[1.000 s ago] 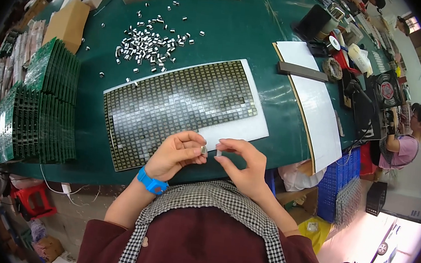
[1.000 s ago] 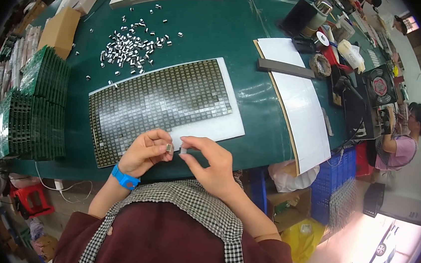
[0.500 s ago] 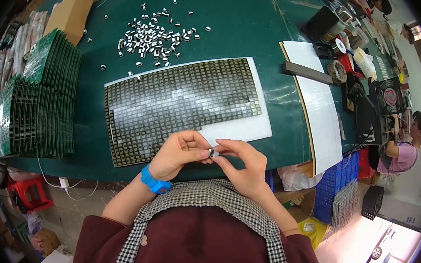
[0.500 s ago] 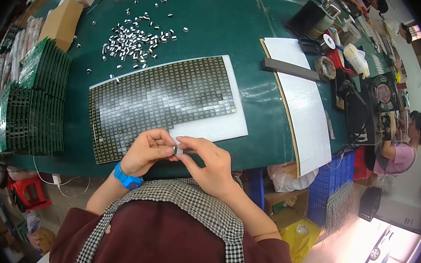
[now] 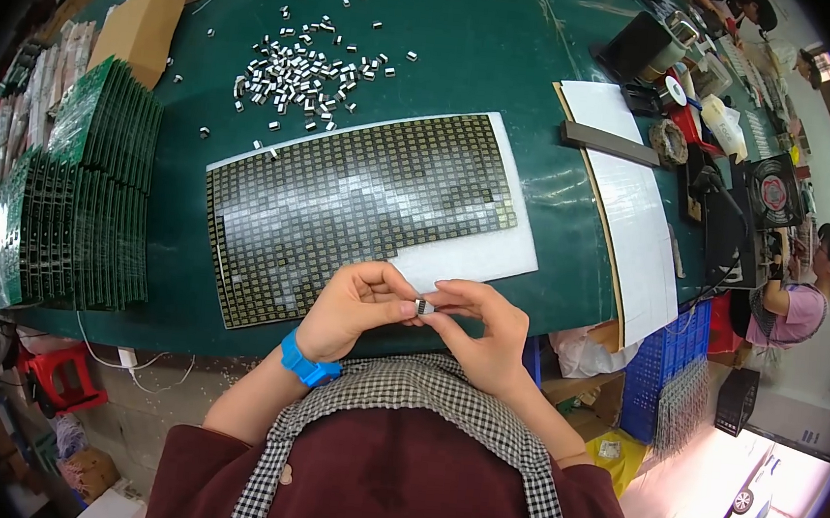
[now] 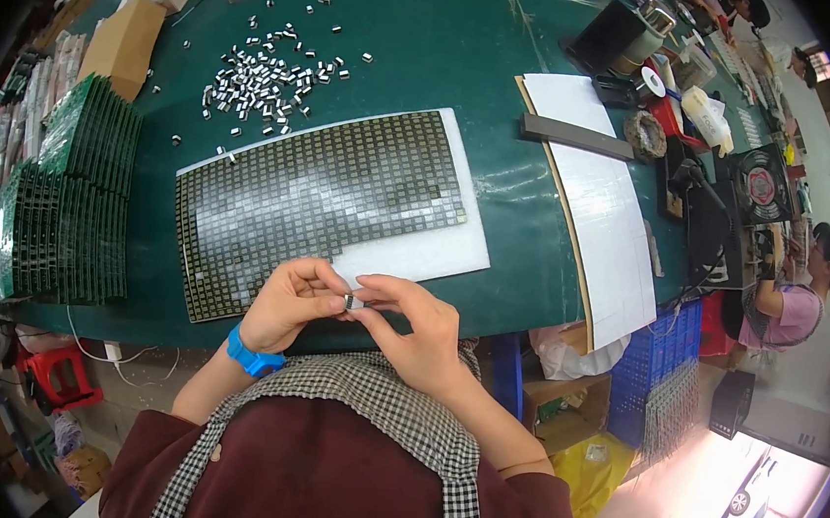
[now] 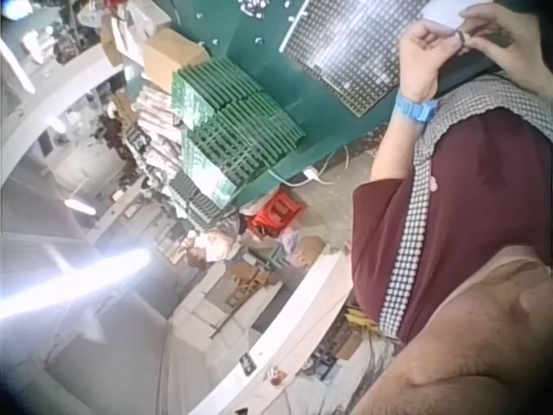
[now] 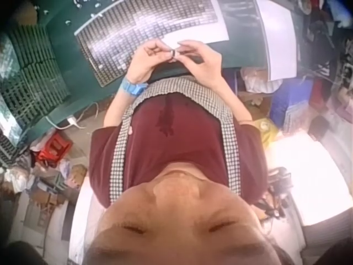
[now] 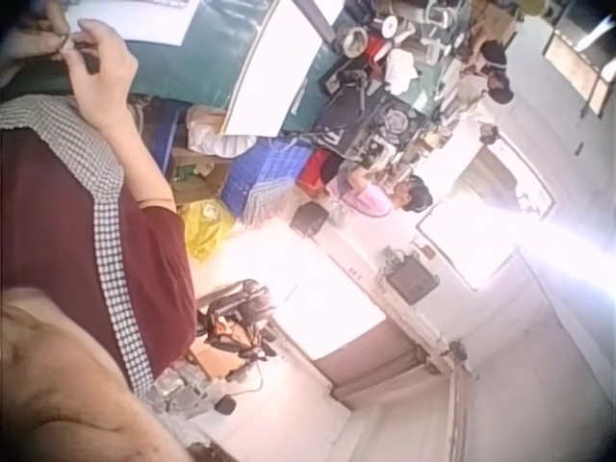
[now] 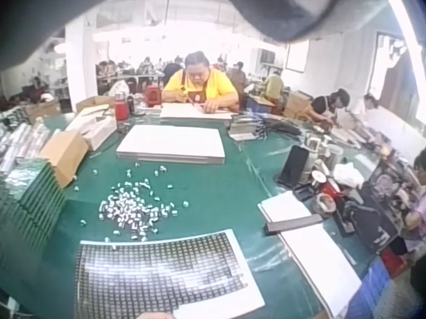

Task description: The person assembles small electronic components by hand, placing them one by one into a grid-like sheet on a workbench.

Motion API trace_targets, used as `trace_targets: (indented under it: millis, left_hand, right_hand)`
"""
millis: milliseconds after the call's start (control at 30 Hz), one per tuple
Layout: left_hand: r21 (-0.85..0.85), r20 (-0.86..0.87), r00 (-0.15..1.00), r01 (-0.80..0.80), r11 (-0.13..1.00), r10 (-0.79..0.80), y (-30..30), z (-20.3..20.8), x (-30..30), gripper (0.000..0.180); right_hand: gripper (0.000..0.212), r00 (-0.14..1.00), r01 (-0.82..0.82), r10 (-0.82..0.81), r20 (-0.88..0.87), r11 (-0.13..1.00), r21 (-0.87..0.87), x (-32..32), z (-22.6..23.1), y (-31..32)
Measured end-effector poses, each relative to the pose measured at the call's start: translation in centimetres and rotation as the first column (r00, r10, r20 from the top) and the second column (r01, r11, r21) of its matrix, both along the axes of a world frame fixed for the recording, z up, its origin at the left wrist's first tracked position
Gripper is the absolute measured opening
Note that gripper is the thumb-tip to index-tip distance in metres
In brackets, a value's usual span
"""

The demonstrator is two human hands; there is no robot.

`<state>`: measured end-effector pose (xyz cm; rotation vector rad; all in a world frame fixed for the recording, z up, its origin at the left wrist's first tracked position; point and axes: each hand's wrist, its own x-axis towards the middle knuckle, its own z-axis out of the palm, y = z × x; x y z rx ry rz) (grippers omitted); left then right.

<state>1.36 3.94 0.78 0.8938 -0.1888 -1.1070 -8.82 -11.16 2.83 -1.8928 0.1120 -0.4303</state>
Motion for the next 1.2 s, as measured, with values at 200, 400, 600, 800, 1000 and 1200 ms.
trace_targets:
  millis: [200, 400, 600, 800, 1000, 1200]
  left_hand:
    - [0.122, 0.056, 0.998, 0.028, 0.992, -0.035, 0.1, -0.4, 0.1, 0.010]
    - [0.033, -0.095, 0.991, 0.097, 0.995, -0.093, 0.3, -0.5, 0.6, 0.015]
    - [0.252, 0.314, 0.943, 0.025, 0.967, -0.106, -0.4, 0.7, 0.3, 0.020]
    - [0.190, 0.037, 0.972, 0.222, 0.957, -0.232, 0.2, 1.2, 2.1, 0.024]
    - [0.302, 0.908, 0.417, -0.594, 0.745, -0.036, -0.6, 1.4, 6.3, 0.012]
    - [0.420, 0.826, -0.155, -0.471, 0.776, -0.541, -2.0, 0.1, 1.8, 0.019]
  right_hand:
    - [0.034, 0.988, -0.128, 0.154, 0.019, 0.882, -0.454, 0.3, 0.6, -0.5]
    - [0.034, 0.986, -0.133, 0.154, 0.066, 0.958, -0.254, 0.8, 0.2, -1.0]
    - [0.037, 0.990, -0.131, 0.144, -0.003, 0.893, -0.431, 0.8, 0.1, -0.6]
    - [0.031, 0.989, -0.142, 0.138, -0.044, 0.986, -0.090, 0.2, -1.1, -1.0]
    - [0.017, 0.959, 0.128, 0.034, -0.281, 0.832, 0.540, 0.0, -3.1, -2.3]
    - [0.011, 0.964, 0.141, 0.013, -0.264, 0.818, 0.557, -0.1, -3.9, -3.0]
